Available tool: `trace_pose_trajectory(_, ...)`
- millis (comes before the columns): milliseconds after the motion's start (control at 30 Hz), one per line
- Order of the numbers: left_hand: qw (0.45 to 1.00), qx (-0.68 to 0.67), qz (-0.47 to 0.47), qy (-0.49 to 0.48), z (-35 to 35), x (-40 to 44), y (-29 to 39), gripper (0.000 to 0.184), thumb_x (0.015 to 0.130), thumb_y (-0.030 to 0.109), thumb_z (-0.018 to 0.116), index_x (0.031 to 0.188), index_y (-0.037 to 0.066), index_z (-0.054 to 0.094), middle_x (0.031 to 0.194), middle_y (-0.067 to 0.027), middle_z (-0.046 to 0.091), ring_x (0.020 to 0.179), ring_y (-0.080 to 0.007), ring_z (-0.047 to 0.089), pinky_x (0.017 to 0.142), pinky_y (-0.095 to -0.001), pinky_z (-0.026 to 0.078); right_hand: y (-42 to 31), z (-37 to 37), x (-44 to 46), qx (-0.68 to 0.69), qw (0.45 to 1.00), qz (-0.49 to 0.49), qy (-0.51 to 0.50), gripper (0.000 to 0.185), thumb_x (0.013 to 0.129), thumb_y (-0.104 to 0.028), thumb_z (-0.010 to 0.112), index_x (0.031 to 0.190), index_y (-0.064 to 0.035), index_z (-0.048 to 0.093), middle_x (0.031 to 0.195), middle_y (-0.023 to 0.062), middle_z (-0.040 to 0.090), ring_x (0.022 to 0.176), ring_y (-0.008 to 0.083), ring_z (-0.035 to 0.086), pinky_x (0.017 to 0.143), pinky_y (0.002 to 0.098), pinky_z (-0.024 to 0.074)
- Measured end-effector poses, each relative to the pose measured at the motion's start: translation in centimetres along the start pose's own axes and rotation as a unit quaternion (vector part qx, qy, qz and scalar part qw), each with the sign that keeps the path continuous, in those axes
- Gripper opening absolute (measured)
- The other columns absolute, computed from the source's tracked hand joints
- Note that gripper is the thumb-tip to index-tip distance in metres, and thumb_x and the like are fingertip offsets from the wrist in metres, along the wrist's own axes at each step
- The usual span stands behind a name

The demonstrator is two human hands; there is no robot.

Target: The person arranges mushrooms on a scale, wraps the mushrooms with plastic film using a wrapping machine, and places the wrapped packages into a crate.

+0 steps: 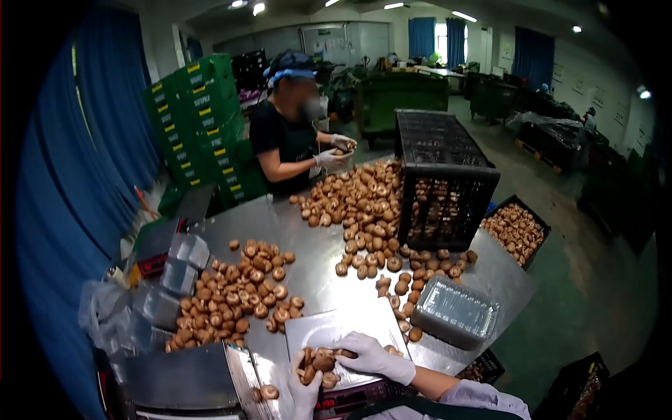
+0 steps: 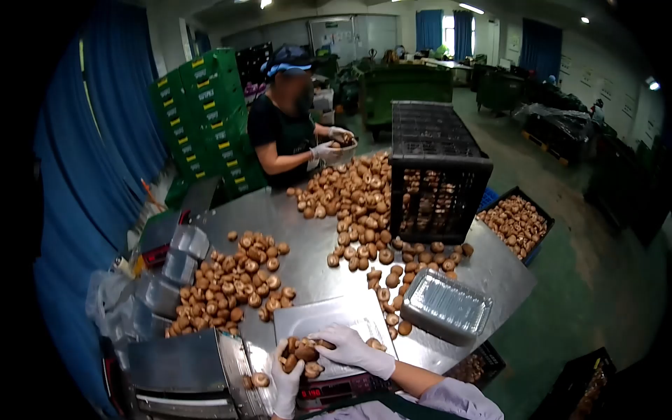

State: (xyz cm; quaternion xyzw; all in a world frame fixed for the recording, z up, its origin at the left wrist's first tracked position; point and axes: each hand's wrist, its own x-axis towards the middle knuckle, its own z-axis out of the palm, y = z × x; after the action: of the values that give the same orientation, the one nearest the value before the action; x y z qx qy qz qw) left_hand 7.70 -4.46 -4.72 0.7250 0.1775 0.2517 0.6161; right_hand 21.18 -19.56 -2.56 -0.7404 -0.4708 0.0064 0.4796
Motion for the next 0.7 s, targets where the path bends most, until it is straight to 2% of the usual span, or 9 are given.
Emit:
trace_pose_trajectory(100,0.981,0.17,0.088,-0.007,0.1,0.1,0.2,0.061,0.067,0.003,0.073,0.124,-0.001,0.05,0.125,-0.0159,0.052,0.119,-0.0275,0.048,0.103,-0.0354,0.036,0.6,-0.2,-0.5,0.019,0.998,0.044,-0.05,0.041,0.076,-0.014,0.065,0.117,-0.0124,0.06,0.099,0.0107,0.063,0.083,0.0286,0.06,0.075,0.035,0.0498)
trace_pose_trajectory(167,0.974,0.189,0.123,-0.012,0.4,0.2,-0.1,0.061,0.066,0.002,0.072,0.123,-0.001,0.051,0.125,-0.0161,0.052,0.118,-0.0276,0.049,0.102,-0.0347,0.037,-1.1,-0.2,-0.1,-0.048,0.992,-0.058,-0.103,0.049,0.077,-0.014,0.062,0.125,-0.0115,0.052,0.114,0.0135,0.057,0.089,0.0307,0.06,0.079,0.0382,0.05)
trace_pose_trajectory(233,0.999,0.035,0.026,-0.007,0.8,-0.4,-0.2,0.058,0.065,0.001,0.072,0.121,0.0,0.053,0.128,-0.0172,0.049,0.118,-0.0287,0.049,0.101,-0.0346,0.039,-3.3,0.6,0.4,-0.103,0.984,-0.036,-0.144,0.046,0.08,-0.016,0.061,0.124,-0.0109,0.051,0.118,0.0138,0.056,0.092,0.0316,0.06,0.077,0.0389,0.0512)
trace_pose_trajectory(267,0.992,0.114,0.051,-0.009,0.6,-0.2,-1.3,0.065,0.065,0.001,0.072,0.126,0.0,0.048,0.127,-0.0154,0.05,0.116,-0.0258,0.05,0.099,-0.0331,0.04,-2.1,2.2,0.1,-0.135,0.983,-0.071,-0.1,0.045,0.083,-0.023,0.062,0.127,-0.0192,0.051,0.12,0.0099,0.056,0.082,0.0279,0.063,0.062,0.0362,0.0537)
trace_pose_trajectory(367,0.972,0.217,0.087,-0.01,0.5,0.0,-1.0,0.073,0.064,0.001,0.072,0.131,0.0,0.042,0.125,-0.0124,0.052,0.113,-0.0219,0.052,0.097,-0.0308,0.042,-0.8,3.9,-0.1,-0.128,0.987,-0.052,-0.08,0.044,0.083,-0.024,0.062,0.126,-0.0188,0.052,0.121,0.0086,0.056,0.082,0.0262,0.064,0.058,0.0352,0.0537)
trace_pose_trajectory(500,0.998,0.02,-0.066,-0.007,0.9,-0.4,1.6,0.052,0.064,0.007,0.076,0.112,0.001,0.058,0.133,-0.0176,0.045,0.119,-0.029,0.049,0.099,-0.0355,0.04,-0.1,3.0,-0.7,-0.102,0.993,-0.051,-0.003,0.042,0.079,-0.028,0.07,0.118,-0.0153,0.059,0.111,0.0087,0.064,0.083,0.0254,0.066,0.065,0.031,0.0552)
trace_pose_trajectory(533,0.988,0.113,-0.056,-0.084,0.4,-0.5,2.6,0.036,0.088,0.005,0.048,0.124,-0.001,0.05,0.125,-0.017,0.054,0.095,-0.0238,0.059,0.08,-0.0293,0.05,-0.1,2.5,-0.4,-0.071,0.996,-0.049,0.023,0.044,0.076,-0.028,0.075,0.115,-0.012,0.061,0.106,0.0098,0.066,0.084,0.0233,0.067,0.071,0.0279,0.0548)
trace_pose_trajectory(633,0.987,-0.044,-0.091,-0.126,0.1,-0.1,-0.6,0.035,0.085,-0.005,0.048,0.12,-0.001,0.051,0.118,-0.011,0.057,0.079,-0.0127,0.058,0.067,-0.021,0.049,-1.1,-0.3,-0.1,0.02,0.998,0.061,0.004,0.043,0.077,-0.031,0.072,0.115,-0.0145,0.061,0.106,0.0082,0.066,0.086,0.0257,0.066,0.07,0.0317,0.0548)
trace_pose_trajectory(700,0.973,-0.179,-0.104,-0.097,0.8,-0.9,1.3,0.039,0.083,-0.006,0.052,0.122,0.0,0.05,0.117,-0.0117,0.056,0.091,-0.0177,0.057,0.074,-0.0249,0.051,-2.0,-2.6,0.2,0.034,0.992,0.103,0.063,0.042,0.075,-0.03,0.073,0.112,-0.0126,0.063,0.098,0.0089,0.067,0.081,0.0234,0.066,0.071,0.0295,0.0535)
